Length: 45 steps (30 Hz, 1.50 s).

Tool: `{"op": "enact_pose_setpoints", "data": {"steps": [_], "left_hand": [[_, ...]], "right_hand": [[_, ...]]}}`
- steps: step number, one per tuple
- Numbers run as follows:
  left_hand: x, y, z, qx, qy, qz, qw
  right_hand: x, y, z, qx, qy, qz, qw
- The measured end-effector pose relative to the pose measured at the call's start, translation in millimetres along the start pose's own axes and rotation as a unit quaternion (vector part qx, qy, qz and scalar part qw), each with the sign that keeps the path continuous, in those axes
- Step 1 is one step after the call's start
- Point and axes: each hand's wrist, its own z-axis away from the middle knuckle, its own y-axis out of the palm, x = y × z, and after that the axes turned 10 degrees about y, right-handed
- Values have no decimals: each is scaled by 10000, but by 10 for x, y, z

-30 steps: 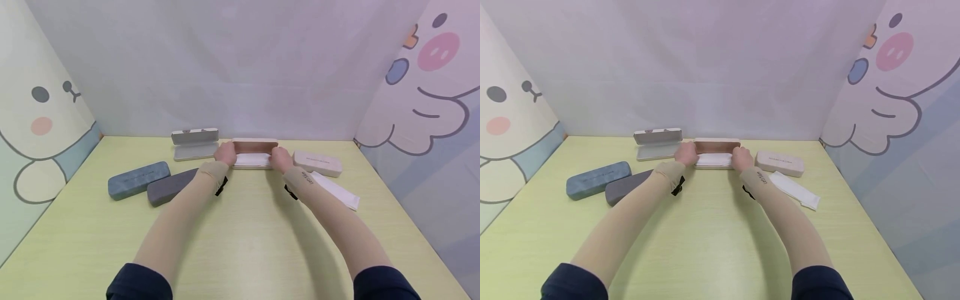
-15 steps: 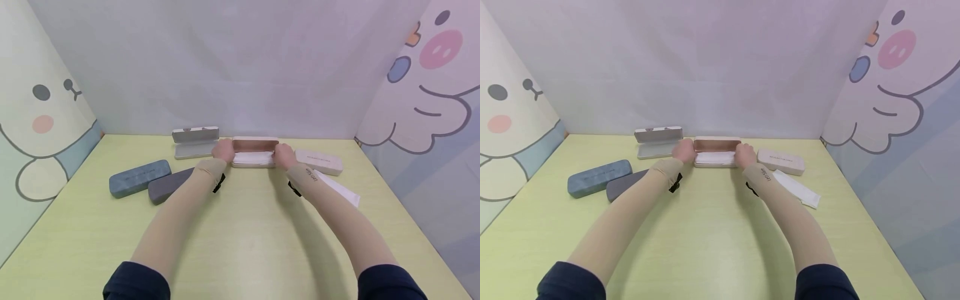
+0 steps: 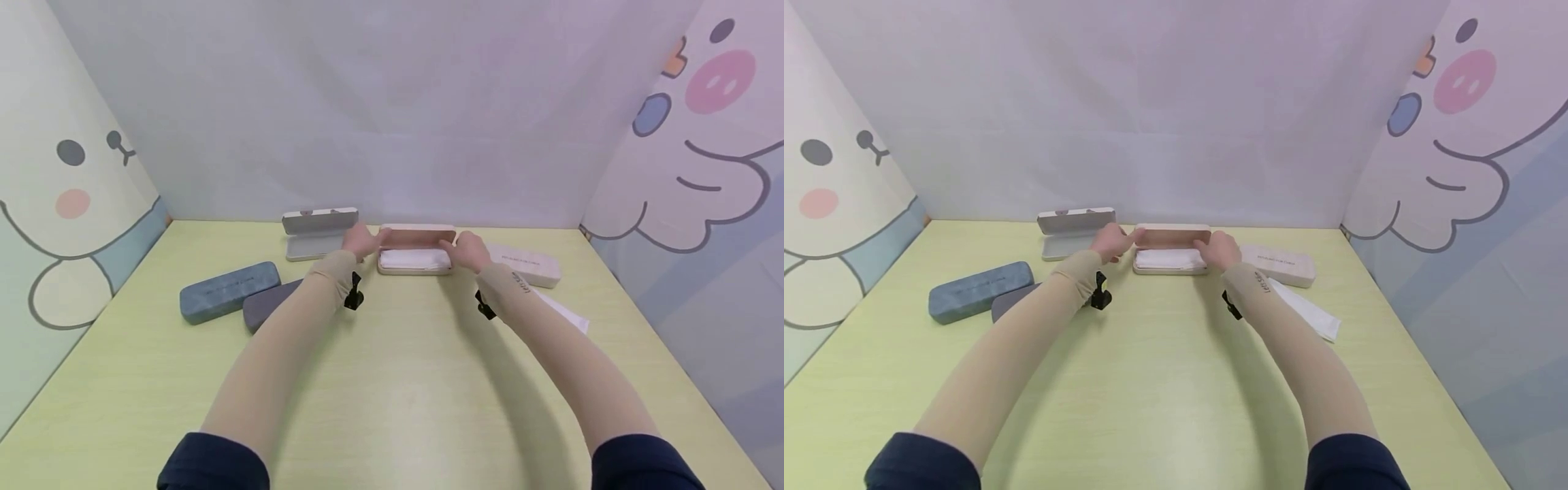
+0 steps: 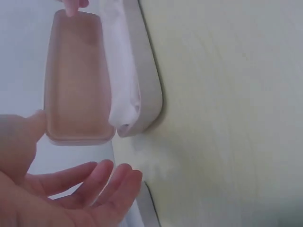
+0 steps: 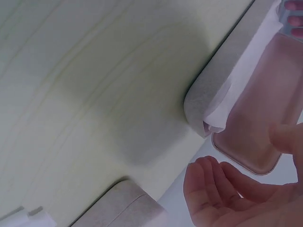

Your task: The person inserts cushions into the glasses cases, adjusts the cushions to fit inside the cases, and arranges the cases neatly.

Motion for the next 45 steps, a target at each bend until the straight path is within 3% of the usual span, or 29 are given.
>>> {"op": "enact_pose_setpoints", "data": {"steps": [5,9,11,17,23,33,39,45], "left_hand": [[3,34,-30,244,-437,821,9954],[18,98,-67,221,-532,1133,9919],[27,138,-82,196,-524,1218,9910],[33,217,-70,-54,-240,1086,9938],[26,202,-41,45,-183,1191,9927],[2,117,32,786,-194,1892,9786],[10,114,12,949,-147,2130,9723],[44,130,12,920,-47,1645,9821]], "right_hand": [[24,24,-27,239,600,-745,9951],[67,58,-50,671,1235,-1707,9752],[81,76,-61,796,1382,-1987,9670],[84,109,-74,873,1523,-2212,9593],[47,74,-81,1138,1499,-2465,9507],[26,-21,-63,1560,1292,-2124,9560],[-8,-49,-71,1750,1160,-2176,9532],[-81,-9,-82,1844,919,-2330,9504]]}}
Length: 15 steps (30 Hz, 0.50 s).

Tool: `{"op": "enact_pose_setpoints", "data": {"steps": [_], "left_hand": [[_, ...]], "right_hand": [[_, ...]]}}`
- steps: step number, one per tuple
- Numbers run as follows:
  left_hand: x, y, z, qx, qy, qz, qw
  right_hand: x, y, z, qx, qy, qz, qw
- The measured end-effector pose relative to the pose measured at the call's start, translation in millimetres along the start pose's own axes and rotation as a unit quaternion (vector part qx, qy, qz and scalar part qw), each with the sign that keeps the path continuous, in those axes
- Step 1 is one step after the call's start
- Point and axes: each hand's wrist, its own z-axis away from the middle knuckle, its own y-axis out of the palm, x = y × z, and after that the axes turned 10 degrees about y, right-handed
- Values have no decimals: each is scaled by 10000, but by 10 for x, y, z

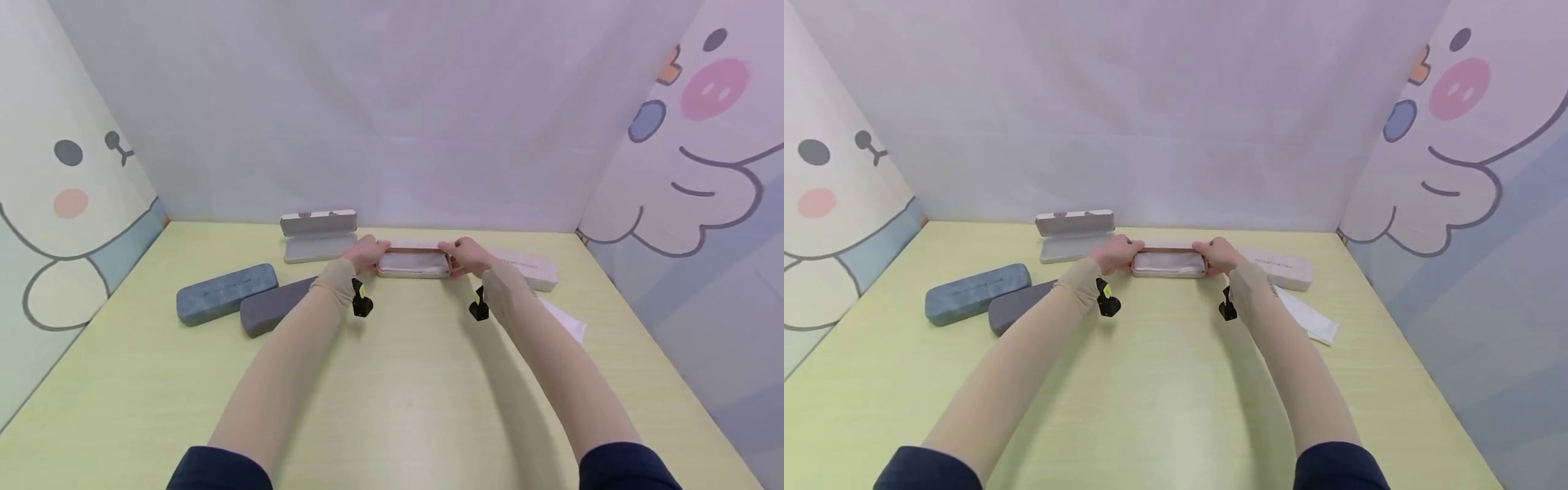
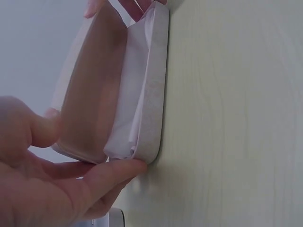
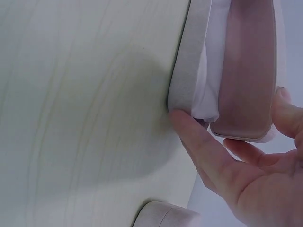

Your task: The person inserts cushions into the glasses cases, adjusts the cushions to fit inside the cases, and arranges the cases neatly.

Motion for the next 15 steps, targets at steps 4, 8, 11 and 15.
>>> {"op": "enact_pose_setpoints", "data": {"steps": [4,8,11,15], "left_hand": [[12,11,42,-1,-18,-138,9999],[-14,27,88,-30,4,86,10000],[-29,31,109,-56,-27,193,9998],[-27,31,124,-89,-47,142,9998]], "right_hand": [[-51,24,-5,-20,-81,-36,10000],[-72,49,7,-221,-182,132,9995],[-84,65,8,-348,-218,236,9989],[-100,94,14,-471,-291,240,9982]]}}
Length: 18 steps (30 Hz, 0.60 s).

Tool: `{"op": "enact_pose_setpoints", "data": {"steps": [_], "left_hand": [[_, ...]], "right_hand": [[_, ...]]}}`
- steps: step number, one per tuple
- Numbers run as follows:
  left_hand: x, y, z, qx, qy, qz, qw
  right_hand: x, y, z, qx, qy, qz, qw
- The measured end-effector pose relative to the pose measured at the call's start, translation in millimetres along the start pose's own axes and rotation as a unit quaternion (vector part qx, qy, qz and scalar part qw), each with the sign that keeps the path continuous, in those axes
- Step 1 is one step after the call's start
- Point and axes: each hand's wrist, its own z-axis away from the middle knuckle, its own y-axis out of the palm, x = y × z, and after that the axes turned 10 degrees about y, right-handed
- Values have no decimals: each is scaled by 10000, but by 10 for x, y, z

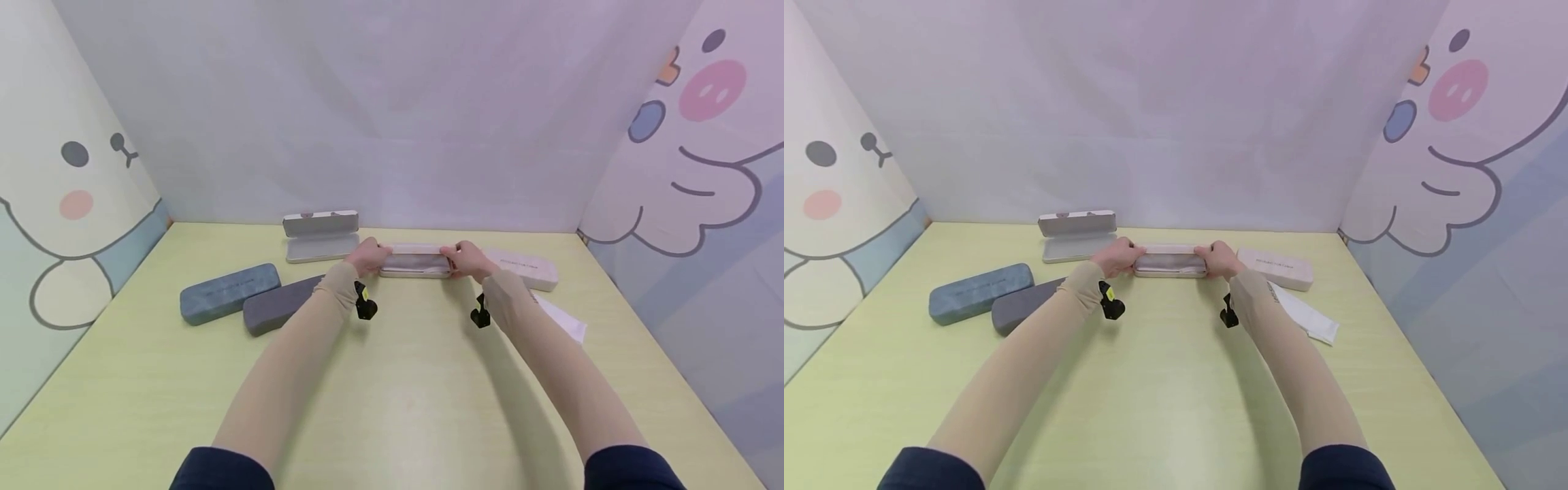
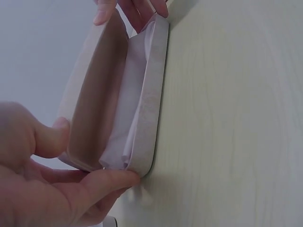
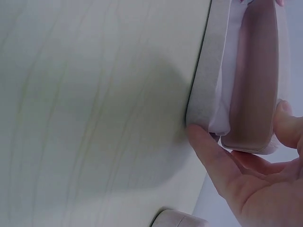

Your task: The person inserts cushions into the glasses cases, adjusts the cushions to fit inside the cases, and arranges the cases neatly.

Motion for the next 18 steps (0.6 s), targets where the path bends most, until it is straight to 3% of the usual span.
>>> {"op": "enact_pose_setpoints", "data": {"steps": [6,11,18], "left_hand": [[42,32,4,-62,-76,-243,9997],[103,74,-34,-274,-147,-182,9994],[101,125,-32,-564,27,-373,9977]], "right_hand": [[-46,51,21,-165,-135,103,9997],[-81,76,75,-309,-193,203,9991],[-107,113,118,-429,-218,472,9977]]}}
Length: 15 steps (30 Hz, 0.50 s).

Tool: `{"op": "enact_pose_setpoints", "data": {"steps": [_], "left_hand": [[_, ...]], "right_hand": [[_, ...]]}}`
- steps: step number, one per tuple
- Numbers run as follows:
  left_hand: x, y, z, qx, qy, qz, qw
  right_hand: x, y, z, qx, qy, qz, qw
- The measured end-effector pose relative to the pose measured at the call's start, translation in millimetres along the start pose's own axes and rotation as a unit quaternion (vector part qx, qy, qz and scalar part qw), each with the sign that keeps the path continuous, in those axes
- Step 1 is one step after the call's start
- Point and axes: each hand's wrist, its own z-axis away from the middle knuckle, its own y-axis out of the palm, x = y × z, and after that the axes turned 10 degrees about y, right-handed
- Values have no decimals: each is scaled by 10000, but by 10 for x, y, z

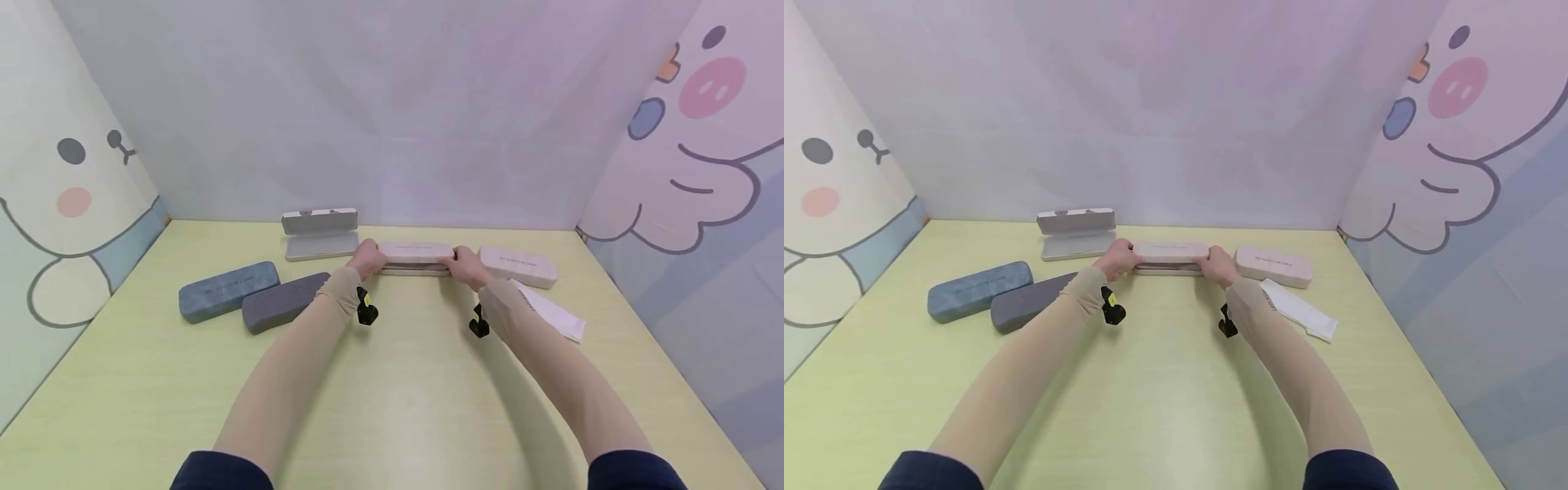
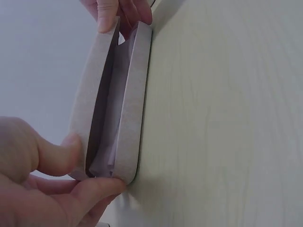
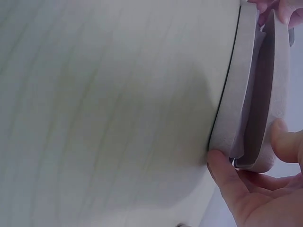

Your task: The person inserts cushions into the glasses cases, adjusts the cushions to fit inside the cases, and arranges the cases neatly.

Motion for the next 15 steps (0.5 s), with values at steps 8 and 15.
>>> {"op": "enact_pose_setpoints", "data": {"steps": [8,15], "left_hand": [[12,79,50,-262,346,-784,9960],[41,150,23,-549,411,-1201,9904]], "right_hand": [[-27,102,19,-572,39,514,9970],[-46,155,39,-769,65,467,9959]]}}
